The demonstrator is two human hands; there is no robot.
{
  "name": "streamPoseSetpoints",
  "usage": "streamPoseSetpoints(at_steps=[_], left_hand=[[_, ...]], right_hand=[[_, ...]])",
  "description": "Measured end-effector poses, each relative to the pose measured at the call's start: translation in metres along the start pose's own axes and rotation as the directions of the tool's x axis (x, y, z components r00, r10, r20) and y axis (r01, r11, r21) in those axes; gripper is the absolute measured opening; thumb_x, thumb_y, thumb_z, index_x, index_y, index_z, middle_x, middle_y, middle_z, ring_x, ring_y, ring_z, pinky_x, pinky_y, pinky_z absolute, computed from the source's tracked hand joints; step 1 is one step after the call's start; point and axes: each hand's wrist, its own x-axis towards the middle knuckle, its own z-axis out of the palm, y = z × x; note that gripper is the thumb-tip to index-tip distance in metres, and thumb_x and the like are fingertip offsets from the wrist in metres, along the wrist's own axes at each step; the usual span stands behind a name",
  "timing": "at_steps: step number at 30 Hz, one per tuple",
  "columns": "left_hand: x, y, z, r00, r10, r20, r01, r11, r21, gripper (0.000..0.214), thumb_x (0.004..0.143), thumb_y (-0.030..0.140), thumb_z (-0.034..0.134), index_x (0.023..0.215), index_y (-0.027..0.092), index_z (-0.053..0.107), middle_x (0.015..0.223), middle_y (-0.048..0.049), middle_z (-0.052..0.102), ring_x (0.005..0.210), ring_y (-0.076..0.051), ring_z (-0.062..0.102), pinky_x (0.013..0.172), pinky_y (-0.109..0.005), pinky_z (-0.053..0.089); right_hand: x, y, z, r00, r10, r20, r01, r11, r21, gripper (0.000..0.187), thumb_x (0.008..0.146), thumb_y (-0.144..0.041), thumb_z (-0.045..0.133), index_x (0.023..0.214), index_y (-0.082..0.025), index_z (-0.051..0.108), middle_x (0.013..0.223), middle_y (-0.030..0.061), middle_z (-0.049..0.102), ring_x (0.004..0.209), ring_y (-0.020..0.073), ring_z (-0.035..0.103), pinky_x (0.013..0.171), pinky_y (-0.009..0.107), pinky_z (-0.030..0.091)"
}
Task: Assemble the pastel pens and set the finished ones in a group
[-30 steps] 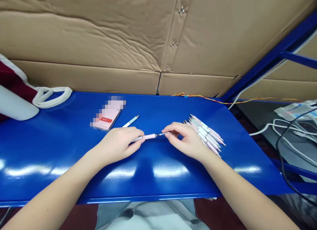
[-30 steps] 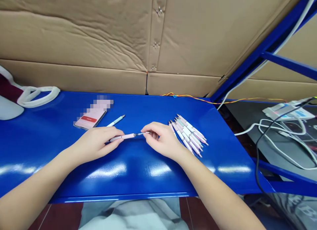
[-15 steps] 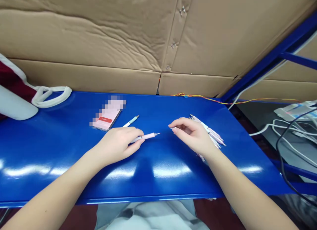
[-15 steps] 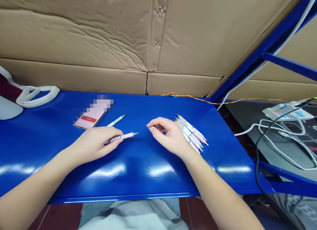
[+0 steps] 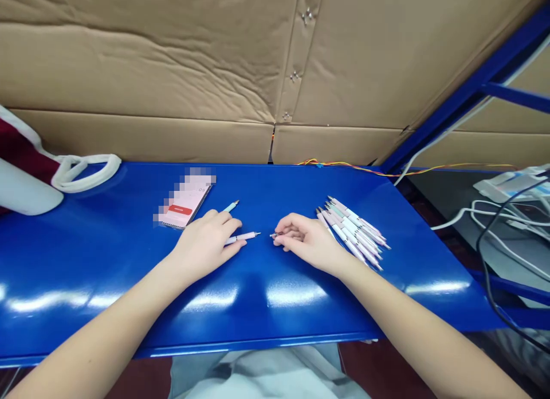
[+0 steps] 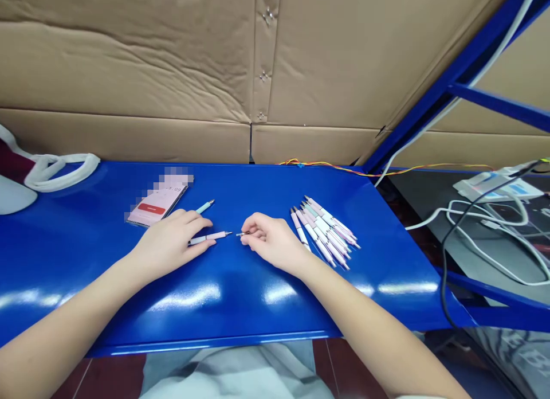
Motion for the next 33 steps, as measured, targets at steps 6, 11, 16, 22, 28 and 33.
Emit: streamPoseSetpoints(at_steps=[6, 11, 16, 22, 28, 33], left_hand=[[0.004, 0.018, 0.007, 0.980, 0.159, -0.121, -0.176, 0.973, -0.146, 0.028, 0.091, 0.040, 0.048, 0.103, 0.019, 0.062, 0.096, -0.0060, 0.063, 0.087, -0.020, 0.054, 0.080, -0.035, 0.044], [0.005, 0.023, 0.013, 0.959, 0.220, -0.180, -0.253, 0.950, -0.184, 0.025, 0.095, 0.029, 0.042, 0.093, 0.019, 0.065, 0.087, -0.0048, 0.064, 0.083, -0.018, 0.053, 0.077, -0.034, 0.043], [0.004, 0.024, 0.014, 0.964, 0.219, -0.153, -0.245, 0.951, -0.187, 0.024, 0.094, 0.029, 0.044, 0.092, 0.019, 0.065, 0.088, -0.0051, 0.064, 0.084, -0.019, 0.053, 0.077, -0.033, 0.042], [0.004, 0.027, 0.019, 0.972, 0.220, -0.087, -0.231, 0.963, -0.143, 0.025, 0.091, 0.037, 0.049, 0.097, 0.019, 0.066, 0.092, -0.0065, 0.063, 0.084, -0.021, 0.051, 0.075, -0.036, 0.041], [0.000, 0.008, -0.002, 0.984, 0.138, -0.111, -0.152, 0.980, -0.130, 0.031, 0.086, 0.046, 0.055, 0.102, 0.022, 0.065, 0.094, -0.0059, 0.063, 0.086, -0.022, 0.052, 0.079, -0.037, 0.041], [-0.006, -0.017, -0.021, 0.992, 0.053, 0.110, -0.041, 0.993, -0.109, 0.031, 0.081, 0.050, 0.058, 0.092, 0.022, 0.066, 0.087, -0.0038, 0.065, 0.085, -0.022, 0.055, 0.076, -0.033, 0.042]], right_hand=[[-0.001, -0.001, 0.006, 0.978, -0.191, 0.084, 0.207, 0.936, -0.283, 0.005, 0.083, -0.020, 0.058, 0.086, -0.018, 0.062, 0.079, 0.0004, 0.064, 0.064, 0.0095, 0.056, 0.062, 0.022, 0.046], [-0.001, -0.003, 0.005, 0.957, -0.261, 0.124, 0.288, 0.893, -0.347, 0.003, 0.084, -0.019, 0.060, 0.085, -0.017, 0.062, 0.080, 0.0008, 0.060, 0.067, 0.0099, 0.054, 0.064, 0.022, 0.043], [0.002, -0.005, -0.009, 0.965, -0.237, 0.110, 0.260, 0.825, -0.502, 0.004, 0.084, -0.015, 0.058, 0.085, -0.017, 0.062, 0.083, 0.0029, 0.059, 0.075, 0.0134, 0.055, 0.070, 0.026, 0.043], [0.001, -0.003, -0.013, 0.976, -0.119, 0.183, 0.209, 0.750, -0.628, 0.011, 0.083, -0.015, 0.057, 0.093, -0.018, 0.061, 0.093, 0.0052, 0.059, 0.085, 0.0173, 0.056, 0.076, 0.029, 0.045], [-0.003, -0.005, -0.007, 0.956, -0.232, 0.182, 0.294, 0.705, -0.645, 0.019, 0.085, -0.024, 0.057, 0.104, -0.020, 0.062, 0.095, 0.0059, 0.058, 0.090, 0.0194, 0.053, 0.080, 0.031, 0.044], [0.001, 0.000, 0.008, 0.938, -0.291, 0.190, 0.336, 0.623, -0.707, 0.019, 0.089, -0.029, 0.053, 0.099, -0.019, 0.067, 0.091, 0.0071, 0.056, 0.083, 0.0184, 0.048, 0.075, 0.031, 0.041]])
